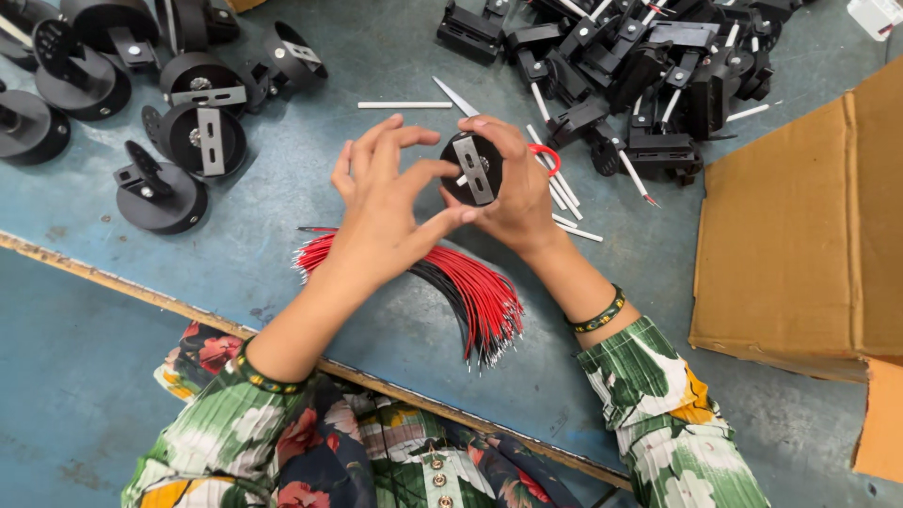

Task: The person assembles a small black electronic component by inserting white plastic rods into its slots and trimming the excess with scissors. They then insert red and black wires into the component and place the finished unit into a cardboard box.

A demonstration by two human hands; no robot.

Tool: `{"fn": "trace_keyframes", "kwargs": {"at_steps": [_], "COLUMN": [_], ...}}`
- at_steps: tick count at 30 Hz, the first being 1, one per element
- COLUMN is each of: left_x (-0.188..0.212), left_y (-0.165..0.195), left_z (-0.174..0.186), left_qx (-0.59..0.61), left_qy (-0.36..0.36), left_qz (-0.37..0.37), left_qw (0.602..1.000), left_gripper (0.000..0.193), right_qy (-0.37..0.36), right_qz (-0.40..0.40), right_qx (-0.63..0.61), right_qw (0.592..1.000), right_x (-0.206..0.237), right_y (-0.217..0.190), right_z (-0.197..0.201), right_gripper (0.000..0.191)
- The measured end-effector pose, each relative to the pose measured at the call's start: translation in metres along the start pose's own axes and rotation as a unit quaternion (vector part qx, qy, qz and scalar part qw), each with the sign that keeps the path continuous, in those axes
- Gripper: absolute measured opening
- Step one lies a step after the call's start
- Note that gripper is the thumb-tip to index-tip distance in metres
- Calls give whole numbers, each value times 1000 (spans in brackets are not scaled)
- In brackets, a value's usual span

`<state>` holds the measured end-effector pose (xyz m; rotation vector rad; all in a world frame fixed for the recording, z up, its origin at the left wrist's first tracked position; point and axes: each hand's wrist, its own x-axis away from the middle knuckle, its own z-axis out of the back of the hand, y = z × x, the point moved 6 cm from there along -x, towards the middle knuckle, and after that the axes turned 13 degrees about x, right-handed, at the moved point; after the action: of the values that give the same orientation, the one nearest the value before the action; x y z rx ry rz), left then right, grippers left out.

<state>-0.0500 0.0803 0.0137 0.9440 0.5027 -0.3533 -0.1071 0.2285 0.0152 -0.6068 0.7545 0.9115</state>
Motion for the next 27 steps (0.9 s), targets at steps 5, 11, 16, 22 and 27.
{"fn": "trace_keyframes", "kwargs": {"at_steps": [5, 11, 16, 22, 27], "left_x": [-6, 1, 10, 22, 29], "left_y": [-8, -4, -5, -12, -21], "left_z": [-7, -10, -15, -17, -23], "left_qx": [37, -4, 25, 143, 245], "left_qy": [1, 35, 43, 43, 53], "left_qz": [47, 35, 66, 92, 140], "left_qw": [998, 999, 997, 984, 958], "left_gripper": [13, 11, 12, 9, 9], "right_qy": [4, -5, -20, -28, -33], "right_qz": [49, 123, 117, 107, 98], "right_qx": [20, 93, 77, 65, 46], "right_qw": [999, 988, 990, 992, 994], "right_x": [-1, -4, -1, 3, 7], "right_y": [-12, -14, -15, -16, -14], "right_z": [2, 9, 6, 4, 2], "right_gripper": [79, 62, 59, 64, 70]}}
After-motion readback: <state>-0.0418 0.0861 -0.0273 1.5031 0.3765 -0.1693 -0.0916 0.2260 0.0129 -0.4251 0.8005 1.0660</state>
